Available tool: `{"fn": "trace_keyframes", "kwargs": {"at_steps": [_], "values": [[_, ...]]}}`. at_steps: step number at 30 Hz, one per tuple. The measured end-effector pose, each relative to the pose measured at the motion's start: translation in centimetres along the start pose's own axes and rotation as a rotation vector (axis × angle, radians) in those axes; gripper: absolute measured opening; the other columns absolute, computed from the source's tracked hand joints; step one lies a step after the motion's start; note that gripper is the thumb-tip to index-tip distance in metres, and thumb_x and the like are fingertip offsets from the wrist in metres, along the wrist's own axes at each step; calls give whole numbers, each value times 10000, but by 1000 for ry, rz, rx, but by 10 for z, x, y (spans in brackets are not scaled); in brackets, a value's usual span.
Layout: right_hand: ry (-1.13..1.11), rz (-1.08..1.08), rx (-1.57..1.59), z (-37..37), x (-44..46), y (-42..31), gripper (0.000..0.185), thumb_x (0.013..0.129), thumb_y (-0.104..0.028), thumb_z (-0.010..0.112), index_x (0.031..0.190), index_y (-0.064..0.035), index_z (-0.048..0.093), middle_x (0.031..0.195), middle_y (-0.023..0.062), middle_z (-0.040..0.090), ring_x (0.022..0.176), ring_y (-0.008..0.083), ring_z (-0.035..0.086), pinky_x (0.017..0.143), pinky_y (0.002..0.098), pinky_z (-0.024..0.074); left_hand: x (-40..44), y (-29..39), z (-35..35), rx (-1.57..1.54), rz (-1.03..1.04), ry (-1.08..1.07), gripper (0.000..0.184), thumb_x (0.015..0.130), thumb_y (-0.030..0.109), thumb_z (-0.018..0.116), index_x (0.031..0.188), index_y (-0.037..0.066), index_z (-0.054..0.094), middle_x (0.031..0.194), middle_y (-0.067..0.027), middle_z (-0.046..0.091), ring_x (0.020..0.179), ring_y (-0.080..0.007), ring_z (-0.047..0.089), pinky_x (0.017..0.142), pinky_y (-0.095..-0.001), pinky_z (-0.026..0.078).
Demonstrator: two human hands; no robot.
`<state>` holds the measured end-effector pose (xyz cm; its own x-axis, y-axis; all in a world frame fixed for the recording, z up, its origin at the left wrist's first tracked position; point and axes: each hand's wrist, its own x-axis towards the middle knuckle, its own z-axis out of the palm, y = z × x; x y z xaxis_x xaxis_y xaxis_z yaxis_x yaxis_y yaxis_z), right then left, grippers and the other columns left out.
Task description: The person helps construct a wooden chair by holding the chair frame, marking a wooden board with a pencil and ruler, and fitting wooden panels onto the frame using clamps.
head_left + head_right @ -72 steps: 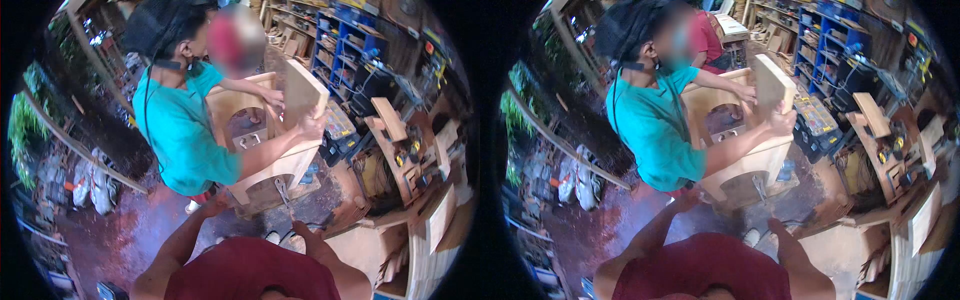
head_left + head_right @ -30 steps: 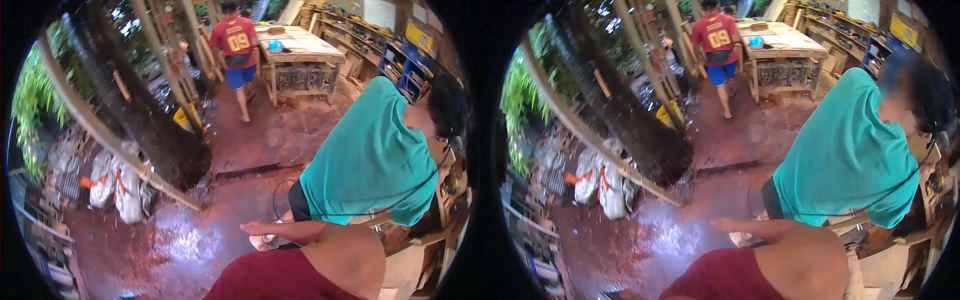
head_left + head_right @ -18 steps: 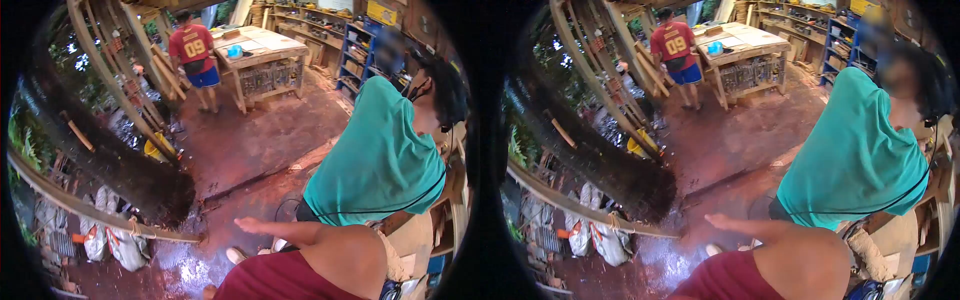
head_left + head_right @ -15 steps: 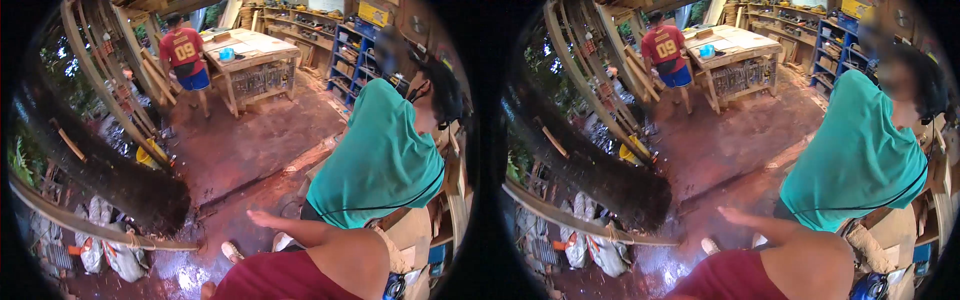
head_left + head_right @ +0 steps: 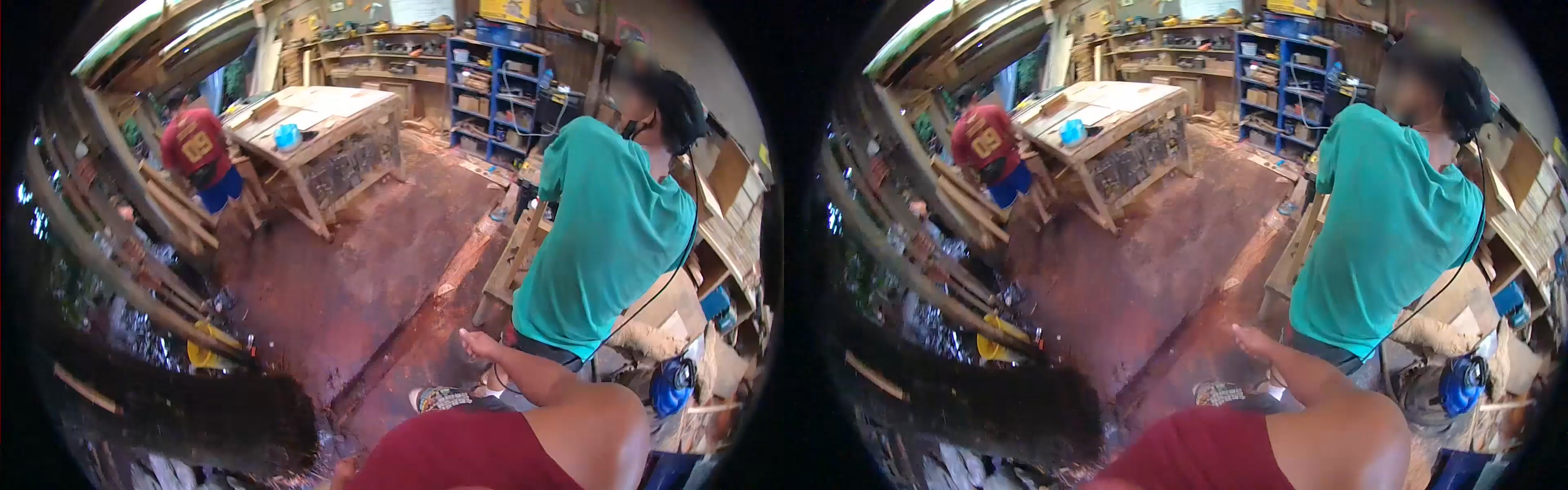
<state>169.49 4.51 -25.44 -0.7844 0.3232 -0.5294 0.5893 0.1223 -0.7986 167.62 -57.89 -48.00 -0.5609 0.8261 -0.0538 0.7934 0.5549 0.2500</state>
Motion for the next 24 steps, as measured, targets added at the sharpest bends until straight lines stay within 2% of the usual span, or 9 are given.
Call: {"fn": "trace_keyframes", "kwargs": {"at_steps": [5,7,8,11,13,16,17,20,24], "values": [[88,11,342,19,67,2,498,911,-559,346,946,-80,479,666,30,530,499,113,507,408,259,433,98,-91,-32,-114,199,-404,248,831,260,475,872,93,653,752,-120,634,631,-279,604,583,-417,491],[80,30,374,17,114,5,467,917,-536,358,988,-86,461,717,28,538,508,103,502,403,255,429,142,-91,-57,-939,-867,-414,258,841,255,458,918,122,665,778,-130,637,634,-273,604,600,-411,503],[96,63,381,16,136,1,459,918,-526,367,987,-83,465,715,26,538,504,105,499,399,255,426,165,-97,-70,-914,-874,-413,258,841,255,458,918,122,665,778,-130,637,634,-273,604,600,-411,503],[148,141,394,3,215,13,471,909,-522,400,960,-66,503,673,29,531,512,123,517,402,258,435,236,-129,-111,-830,-637,-366,276,859,261,423,905,128,661,837,-111,645,695,-254,618,639,-381,509],[-92,214,122,-17,250,26,514,884,-551,432,915,-49,535,656,46,546,535,140,545,413,285,445,290,-161,-109,-25,261,-314,256,854,227,424,901,119,651,894,-82,649,802,-249,622,691,-367,503],[-257,241,-309,-66,307,-2,552,858,-577,465,935,-39,560,663,60,565,551,145,558,416,306,442,416,-106,-228,-408,-258,-518,218,834,190,448,903,126,645,930,-62,647,908,-255,602,740,-369,495],[-255,247,-324,-83,319,-16,552,858,-577,465,935,-39,560,663,60,565,551,145,558,416,306,442,442,-124,-217,-433,-215,-513,209,822,173,456,900,116,641,947,-70,647,914,-264,599,742,-379,494],[-33,15,-223,-127,346,-53,551,847,-569,497,1006,-45,564,720,57,586,548,137,547,417,315,430,522,-202,-141,-701,-405,-320,178,847,170,487,879,67,628,902,-109,656,794,-253,629,685,-363,500],[52,-11,165,-189,377,-99,524,849,-537,525,1047,-52,556,772,42,584,531,131,522,436,294,420,642,-164,-220,-988,-738,-329,187,881,210,525,869,49,619,782,-114,650,657,-204,626,590,-324,495]]}}
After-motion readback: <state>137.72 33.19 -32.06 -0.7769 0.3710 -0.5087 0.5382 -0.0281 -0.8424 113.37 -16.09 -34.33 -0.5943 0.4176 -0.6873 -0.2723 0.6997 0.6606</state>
